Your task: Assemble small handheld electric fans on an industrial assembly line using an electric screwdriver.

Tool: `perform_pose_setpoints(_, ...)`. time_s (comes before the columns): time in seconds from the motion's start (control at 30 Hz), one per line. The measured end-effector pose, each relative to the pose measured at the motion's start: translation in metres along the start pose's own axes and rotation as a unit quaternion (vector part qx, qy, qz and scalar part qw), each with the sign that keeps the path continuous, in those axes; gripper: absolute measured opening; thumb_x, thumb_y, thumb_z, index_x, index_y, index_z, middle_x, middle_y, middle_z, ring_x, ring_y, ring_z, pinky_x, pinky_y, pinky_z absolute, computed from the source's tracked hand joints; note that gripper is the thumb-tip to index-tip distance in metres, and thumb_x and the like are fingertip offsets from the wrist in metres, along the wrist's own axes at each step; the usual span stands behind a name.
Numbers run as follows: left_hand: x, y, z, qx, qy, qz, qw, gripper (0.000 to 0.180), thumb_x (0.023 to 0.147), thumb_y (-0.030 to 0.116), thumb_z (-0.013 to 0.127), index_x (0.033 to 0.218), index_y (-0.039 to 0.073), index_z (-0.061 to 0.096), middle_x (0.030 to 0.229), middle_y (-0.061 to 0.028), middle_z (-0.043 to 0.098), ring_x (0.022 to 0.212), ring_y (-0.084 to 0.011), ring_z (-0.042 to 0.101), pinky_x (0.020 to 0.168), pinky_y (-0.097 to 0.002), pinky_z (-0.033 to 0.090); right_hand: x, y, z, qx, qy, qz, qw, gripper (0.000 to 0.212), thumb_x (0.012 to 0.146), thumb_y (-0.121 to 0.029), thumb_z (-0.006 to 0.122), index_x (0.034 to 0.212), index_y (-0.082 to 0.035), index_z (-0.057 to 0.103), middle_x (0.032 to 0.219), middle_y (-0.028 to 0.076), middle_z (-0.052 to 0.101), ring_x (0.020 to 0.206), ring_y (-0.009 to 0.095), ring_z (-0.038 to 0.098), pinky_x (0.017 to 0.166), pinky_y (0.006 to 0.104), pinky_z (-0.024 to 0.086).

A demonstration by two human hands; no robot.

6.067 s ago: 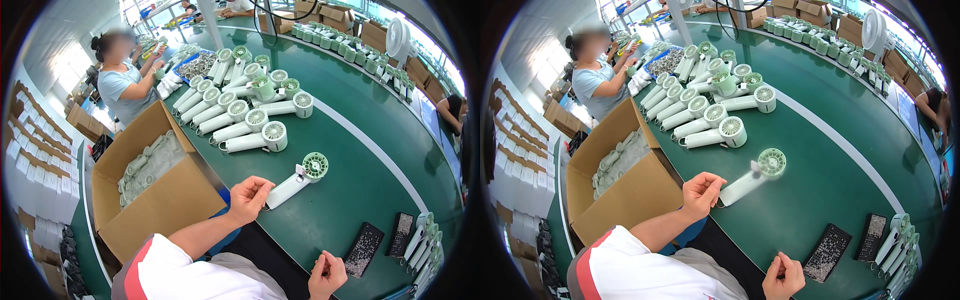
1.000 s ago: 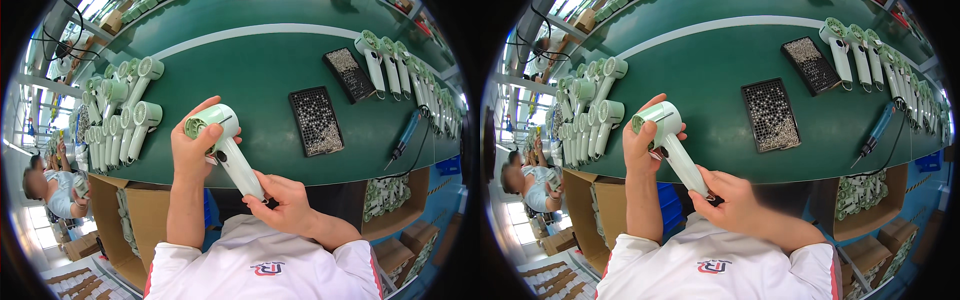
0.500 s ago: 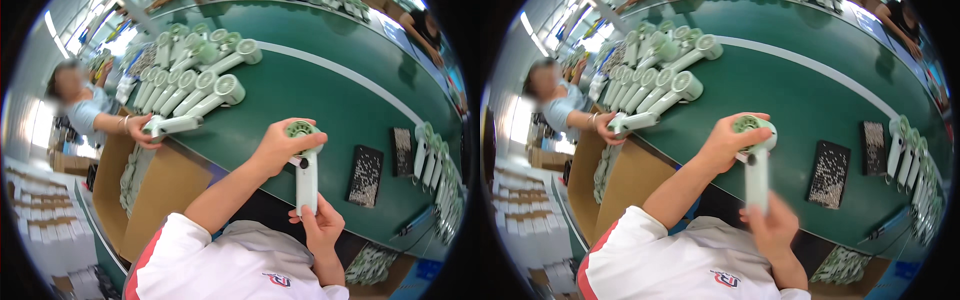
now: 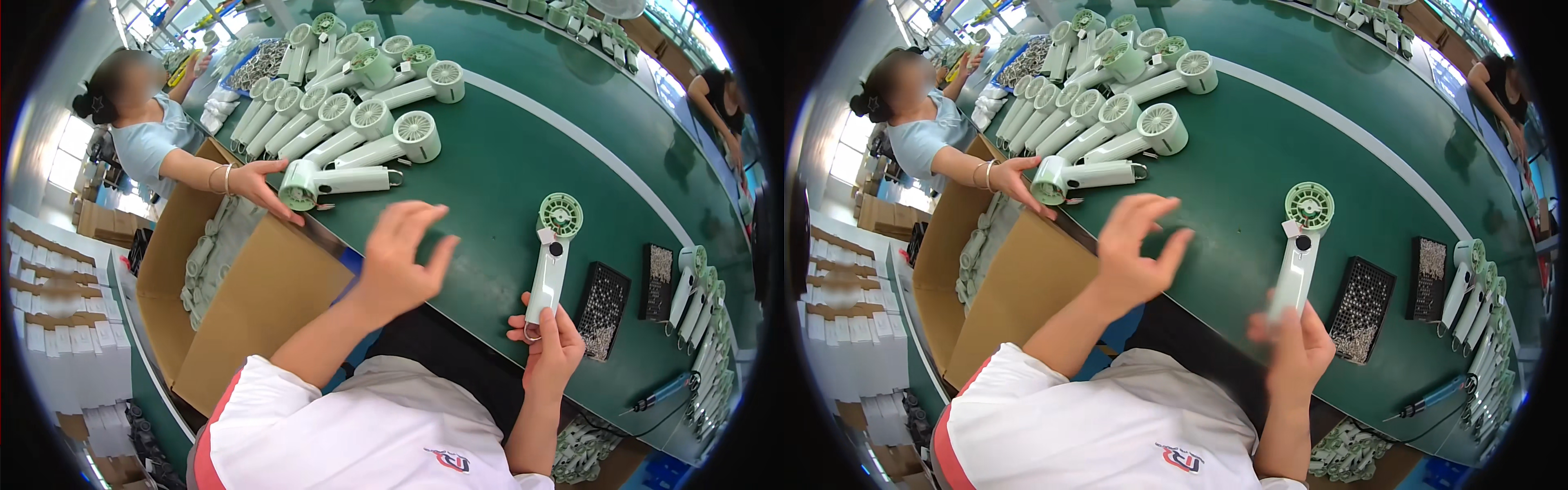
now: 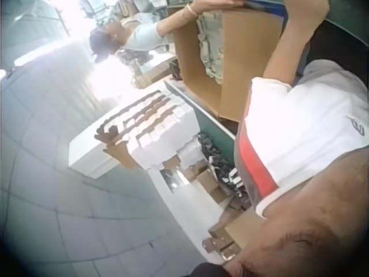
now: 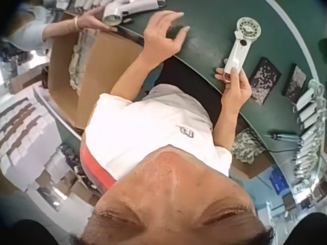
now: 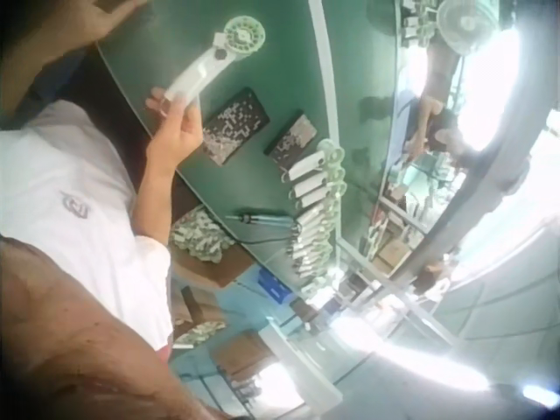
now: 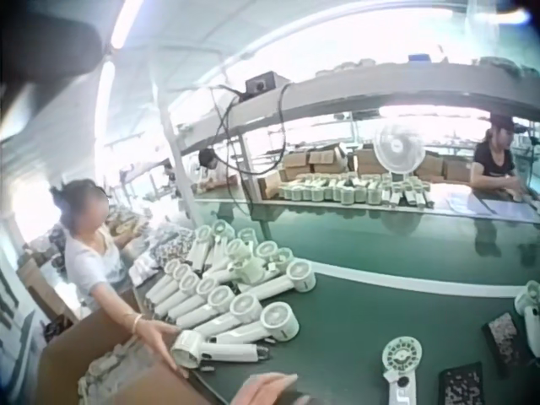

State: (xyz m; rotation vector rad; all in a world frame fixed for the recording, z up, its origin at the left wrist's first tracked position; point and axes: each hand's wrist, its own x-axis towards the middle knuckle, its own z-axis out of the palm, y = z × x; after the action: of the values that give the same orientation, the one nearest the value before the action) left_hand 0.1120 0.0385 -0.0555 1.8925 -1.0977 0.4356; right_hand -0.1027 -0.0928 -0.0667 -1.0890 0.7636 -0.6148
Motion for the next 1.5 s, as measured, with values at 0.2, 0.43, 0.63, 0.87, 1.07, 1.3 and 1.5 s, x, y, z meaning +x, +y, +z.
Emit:
perform_pose_setpoints(0.2, 0.008, -0.066, -0.076, 0.282, 0.023, -0.041, 0.958, 0.073, 0.071, 0.014, 0.087, 0.135, 0.000, 0.056, 0.137, -0.0226, 0.053, 0.127, -0.0416, 0.051, 0.106, -0.0490, 0.044, 0.011, -0.008, 0.008, -0.032, 0.015, 0.005, 0.999, 0.041, 0.104, -0.011, 0.057, 0.137, 0.013, 0.054, 0.107, 0.020, 0.071, 0.078, 0.022, 0.074, 0.061, 0.0317, 0.064)
perform_pose_setpoints(0.43, 0.000, -0.120, -0.119, 0.282, -0.062, -0.067, 0.955, 0.093, 0.066, 0.020, 0.092, 0.145, -0.003, 0.048, 0.147, -0.0262, 0.050, 0.137, -0.0432, 0.047, 0.115, -0.0482, 0.039, 0.024, -0.019, 0.027, -0.317, 0.089, -0.091, 0.940, 0.049, 0.093, -0.011, 0.073, 0.136, 0.007, 0.059, 0.095, 0.009, 0.063, 0.067, 0.016, 0.068, 0.056, 0.0294, 0.060)
perform_pose_setpoints(0.63, 0.008, -0.131, -0.128, 0.196, -0.103, -0.111, 0.969, 0.094, 0.065, 0.019, 0.093, 0.145, -0.003, 0.049, 0.142, -0.0257, 0.055, 0.133, -0.0421, 0.052, 0.111, -0.0479, 0.043, 0.036, -0.018, 0.032, -0.591, 0.131, -0.217, 0.766, 0.052, 0.088, -0.021, 0.074, 0.126, 0.013, 0.063, 0.104, 0.019, 0.058, 0.091, 0.033, 0.064, 0.078, 0.0424, 0.053)
perform_pose_setpoints(0.87, 0.007, -0.128, -0.140, 0.095, -0.103, -0.114, 0.983, 0.078, 0.063, 0.006, 0.093, 0.135, 0.002, 0.063, 0.115, -0.0125, 0.067, 0.100, -0.0263, 0.067, 0.085, -0.0318, 0.056, 0.054, -0.004, 0.023, -0.693, 0.178, -0.278, 0.641, 0.053, 0.090, -0.030, 0.075, 0.124, 0.010, 0.064, 0.103, 0.018, 0.061, 0.092, 0.036, 0.063, 0.078, 0.0442, 0.054)
perform_pose_setpoints(1.07, 0.005, -0.118, -0.141, 0.016, -0.121, -0.133, 0.984, 0.070, 0.063, 0.006, 0.093, 0.128, -0.002, 0.068, 0.109, -0.0101, 0.070, 0.088, -0.0183, 0.070, 0.076, -0.0296, 0.060, 0.051, -0.007, 0.025, -0.680, 0.184, -0.274, 0.655, 0.056, 0.089, -0.029, 0.077, 0.125, 0.011, 0.063, 0.105, 0.019, 0.062, 0.093, 0.036, 0.063, 0.080, 0.0445, 0.054)
perform_pose_setpoints(1.3, 0.017, -0.099, -0.145, -0.142, -0.140, -0.257, 0.945, 0.044, 0.078, 0.003, 0.084, 0.119, -0.005, 0.073, 0.098, -0.0069, 0.073, 0.086, -0.0115, 0.069, 0.074, -0.0257, 0.058, 0.022, -0.034, 0.043, -0.553, 0.075, -0.411, 0.721, 0.066, 0.077, -0.022, 0.089, 0.132, 0.004, 0.062, 0.131, 0.021, 0.058, 0.107, 0.036, 0.060, 0.092, 0.0442, 0.052)
perform_pose_setpoints(1.5, 0.062, -0.053, -0.092, -0.282, -0.281, -0.310, 0.863, 0.028, 0.086, 0.017, 0.080, 0.104, -0.004, 0.079, 0.082, -0.0062, 0.074, 0.072, -0.0087, 0.063, 0.064, -0.0243, 0.048, 0.004, -0.052, 0.056, -0.496, -0.154, -0.438, 0.734, 0.074, 0.070, -0.025, 0.092, 0.133, 0.000, 0.063, 0.144, 0.024, 0.053, 0.131, 0.043, 0.054, 0.106, 0.0499, 0.046)
